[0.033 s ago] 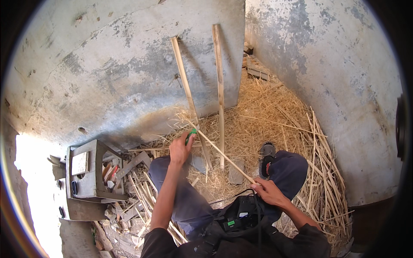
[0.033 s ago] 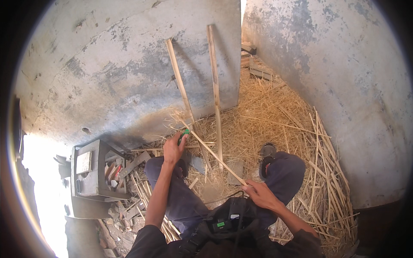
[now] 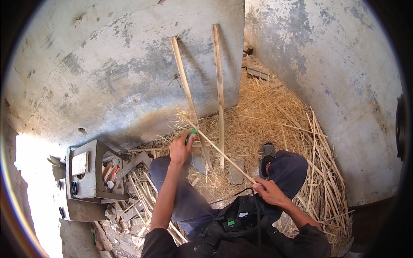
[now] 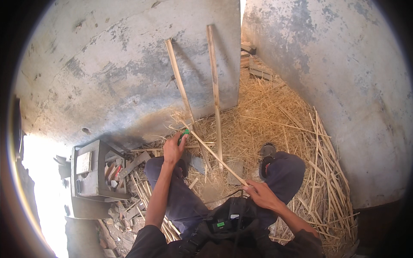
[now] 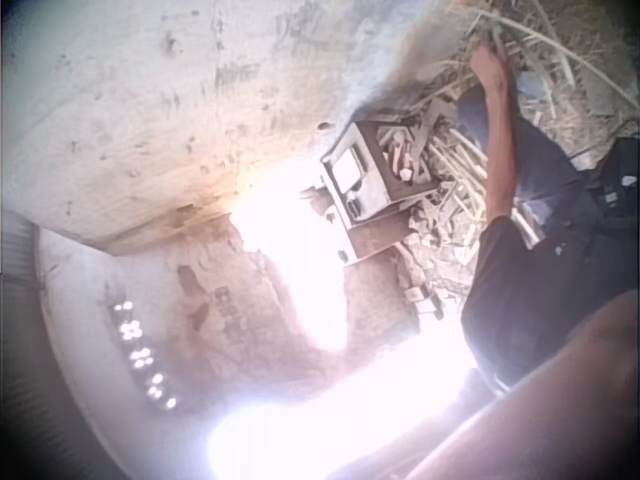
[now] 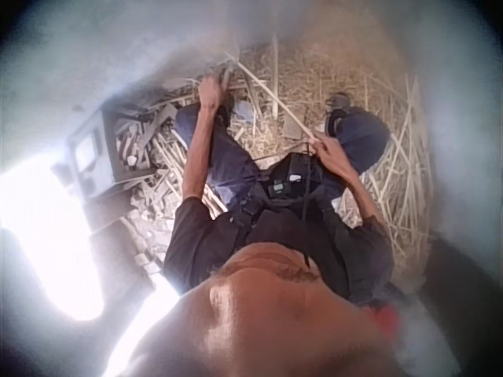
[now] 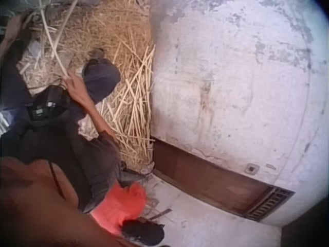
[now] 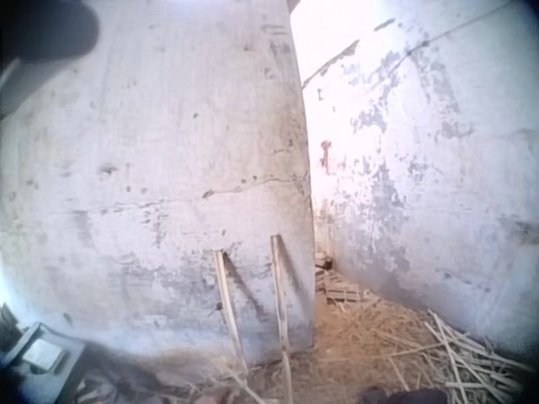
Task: The person sits on a straw-covered floor and uses a green utility knife to shave the outer layer off a long bamboo stick. They hold the stick with one hand and scrape the blade along its length with the other, rotating the stick to work on different sides.
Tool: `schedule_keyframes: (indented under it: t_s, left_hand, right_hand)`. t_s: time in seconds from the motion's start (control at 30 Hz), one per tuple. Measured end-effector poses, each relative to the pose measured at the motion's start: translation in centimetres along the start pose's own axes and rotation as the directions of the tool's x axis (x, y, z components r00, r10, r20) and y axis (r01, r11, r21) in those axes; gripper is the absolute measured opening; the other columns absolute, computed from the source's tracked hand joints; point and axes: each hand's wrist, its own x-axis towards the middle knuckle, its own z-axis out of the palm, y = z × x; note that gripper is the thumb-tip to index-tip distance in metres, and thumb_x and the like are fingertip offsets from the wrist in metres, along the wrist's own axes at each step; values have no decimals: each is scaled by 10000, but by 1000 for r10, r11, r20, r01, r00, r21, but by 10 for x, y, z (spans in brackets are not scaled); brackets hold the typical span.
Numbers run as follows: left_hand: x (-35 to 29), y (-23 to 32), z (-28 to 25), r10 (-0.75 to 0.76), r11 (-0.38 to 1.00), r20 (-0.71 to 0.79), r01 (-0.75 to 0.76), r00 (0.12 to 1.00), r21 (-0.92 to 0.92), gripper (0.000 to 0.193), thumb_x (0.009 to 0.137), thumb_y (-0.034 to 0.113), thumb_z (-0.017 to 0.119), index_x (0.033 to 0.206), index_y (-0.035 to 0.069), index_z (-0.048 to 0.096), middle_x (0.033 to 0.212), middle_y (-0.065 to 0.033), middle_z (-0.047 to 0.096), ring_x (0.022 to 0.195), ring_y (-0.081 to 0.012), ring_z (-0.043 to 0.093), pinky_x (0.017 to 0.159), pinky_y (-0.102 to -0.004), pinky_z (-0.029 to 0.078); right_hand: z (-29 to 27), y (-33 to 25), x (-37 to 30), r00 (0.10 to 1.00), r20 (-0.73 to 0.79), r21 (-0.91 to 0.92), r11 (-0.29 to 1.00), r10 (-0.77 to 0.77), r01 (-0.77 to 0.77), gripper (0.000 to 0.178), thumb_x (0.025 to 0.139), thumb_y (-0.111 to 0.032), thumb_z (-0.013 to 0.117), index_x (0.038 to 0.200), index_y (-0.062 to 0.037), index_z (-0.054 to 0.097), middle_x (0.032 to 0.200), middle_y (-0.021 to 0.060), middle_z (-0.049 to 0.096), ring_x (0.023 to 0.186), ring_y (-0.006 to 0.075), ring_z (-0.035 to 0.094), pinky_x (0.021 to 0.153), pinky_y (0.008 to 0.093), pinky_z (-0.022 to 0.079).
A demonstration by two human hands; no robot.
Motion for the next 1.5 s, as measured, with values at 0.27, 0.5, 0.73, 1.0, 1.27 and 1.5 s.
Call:
schedule_keyframes:
  t_s: [0.27,0.5,0.73,1.0,1.27,1.5]
  left_hand:
    - [0,-7,7,16,1000,-73,-15,997,21,417,1085,470,666,1168,69,744,804,-259,736,775,-490,732,688,-577,568]
    - [4,-3,2,-59,995,-61,64,996,76,440,1092,487,648,1158,64,753,811,-271,742,778,-492,740,691,-582,575]
    - [2,-13,9,-60,992,-72,68,996,110,460,1093,492,641,1206,55,732,801,-275,739,780,-493,743,689,-586,578]
    - [4,-11,10,-81,994,-73,86,994,69,459,1098,473,638,1206,35,723,808,-296,730,780,-503,737,694,-601,567]
    - [2,-4,-2,-23,941,75,47,997,-336,395,1126,398,620,1170,11,686,763,-237,685,694,-430,683,686,-500,509]
    - [-6,23,-9,52,932,239,39,970,-360,330,1150,348,578,1201,32,657,797,-226,673,748,-428,685,721,-492,508]
  right_hand:
    - [-16,-5,-20,1000,9,-44,999,13,-13,339,1135,-333,589,1212,-13,669,713,194,608,623,317,593,642,446,450]
    - [-22,-13,-36,999,11,-71,997,42,-41,346,1126,-328,601,1246,-12,674,738,215,631,655,368,622,671,451,470]
    - [-26,-20,-49,995,21,-87,992,96,-94,373,1120,-335,611,1265,2,682,770,222,656,673,368,644,680,442,481]
    - [-27,-21,-51,998,13,-83,995,61,-60,360,1121,-323,613,1250,6,686,776,212,657,687,358,656,686,440,489]
    - [-24,7,-14,995,-95,98,995,2,8,338,1126,-308,602,1255,-10,695,683,76,626,611,161,597,610,356,460]
    - [-6,18,44,985,-151,49,995,-81,90,351,1120,-319,611,1281,-16,686,722,75,631,620,152,576,596,356,446]
